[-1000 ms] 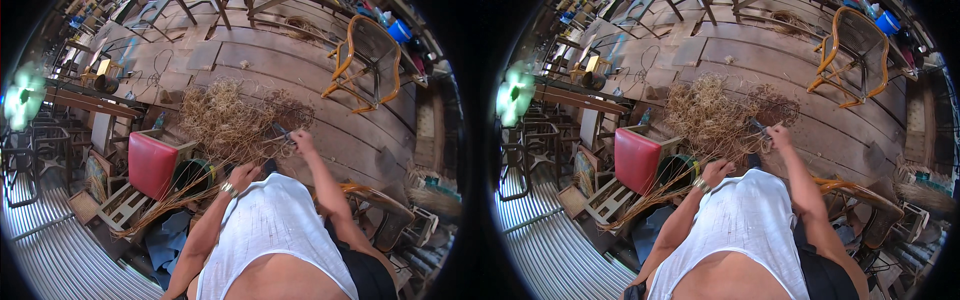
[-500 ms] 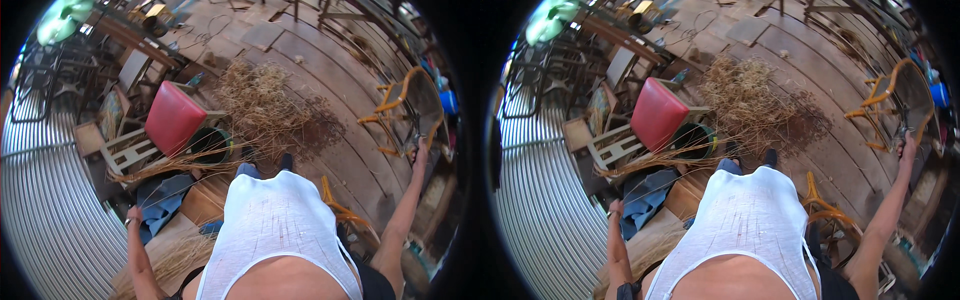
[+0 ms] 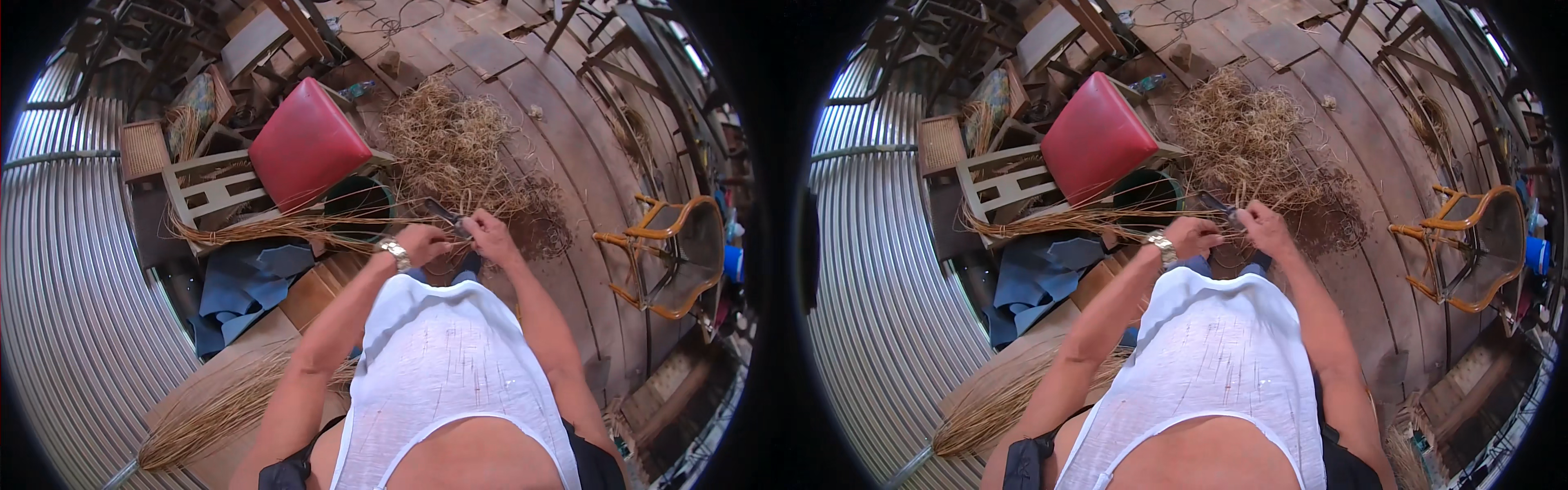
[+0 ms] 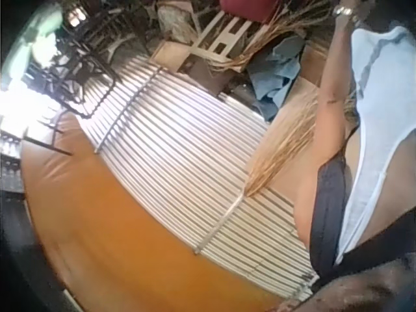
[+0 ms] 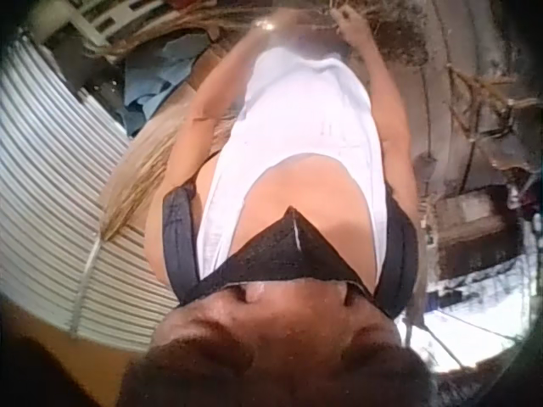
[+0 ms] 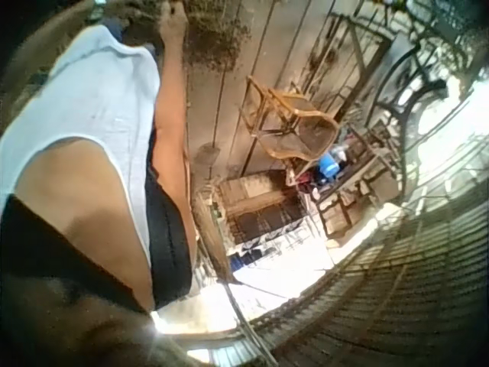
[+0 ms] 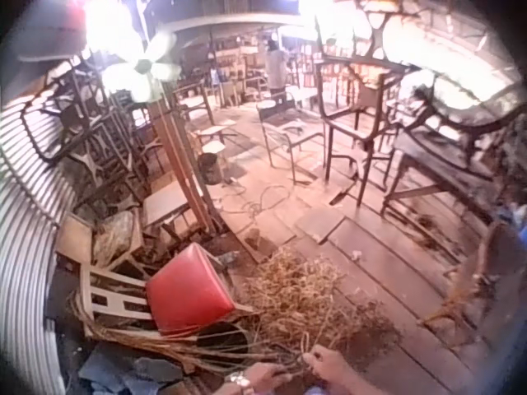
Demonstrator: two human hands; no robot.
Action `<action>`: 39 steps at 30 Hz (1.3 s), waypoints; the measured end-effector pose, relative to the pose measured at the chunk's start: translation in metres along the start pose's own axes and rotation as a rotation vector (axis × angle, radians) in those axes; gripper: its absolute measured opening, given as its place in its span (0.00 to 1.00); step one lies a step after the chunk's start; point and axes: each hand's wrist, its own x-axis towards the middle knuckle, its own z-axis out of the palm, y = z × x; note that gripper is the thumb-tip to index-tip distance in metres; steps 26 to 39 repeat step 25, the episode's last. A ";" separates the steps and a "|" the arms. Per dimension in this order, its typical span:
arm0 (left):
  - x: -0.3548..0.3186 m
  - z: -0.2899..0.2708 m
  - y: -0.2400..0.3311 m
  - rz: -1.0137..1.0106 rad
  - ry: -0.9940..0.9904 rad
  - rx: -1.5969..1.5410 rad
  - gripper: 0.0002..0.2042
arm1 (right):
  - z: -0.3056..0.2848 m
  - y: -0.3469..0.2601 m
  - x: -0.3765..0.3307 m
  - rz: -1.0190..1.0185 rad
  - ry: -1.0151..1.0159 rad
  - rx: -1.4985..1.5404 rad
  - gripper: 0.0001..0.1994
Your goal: The person stands in a workshop and repeatedly strips thin fibers from a bundle of dried plant material using a handheld tool. They pull the fibers through the tool to separate them, then place the processed strands onto a wooden board to the left. The person continues this repetitive stripping and stacking process throughout the clip.
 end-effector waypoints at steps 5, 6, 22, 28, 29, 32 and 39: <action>-0.078 -0.101 -0.083 -0.117 -0.071 0.131 0.14 | -0.113 0.079 0.013 0.149 0.188 -0.213 0.13; -0.104 -0.122 -0.090 -0.209 -0.071 0.052 0.14 | -0.150 0.093 0.005 0.162 0.228 -0.278 0.13; -0.529 -0.072 -0.159 -0.895 1.220 0.360 0.20 | -0.360 0.127 0.020 0.161 0.226 -0.544 0.16; -0.631 -0.025 -0.137 -1.056 1.302 0.391 0.16 | -0.362 0.135 0.054 0.112 0.081 -0.582 0.17; -0.631 -0.025 -0.137 -1.056 1.302 0.391 0.16 | -0.362 0.135 0.054 0.112 0.081 -0.582 0.17; -0.631 -0.025 -0.137 -1.056 1.302 0.391 0.16 | -0.362 0.135 0.054 0.112 0.081 -0.582 0.17; -0.631 -0.025 -0.137 -1.056 1.302 0.391 0.16 | -0.362 0.135 0.054 0.112 0.081 -0.582 0.17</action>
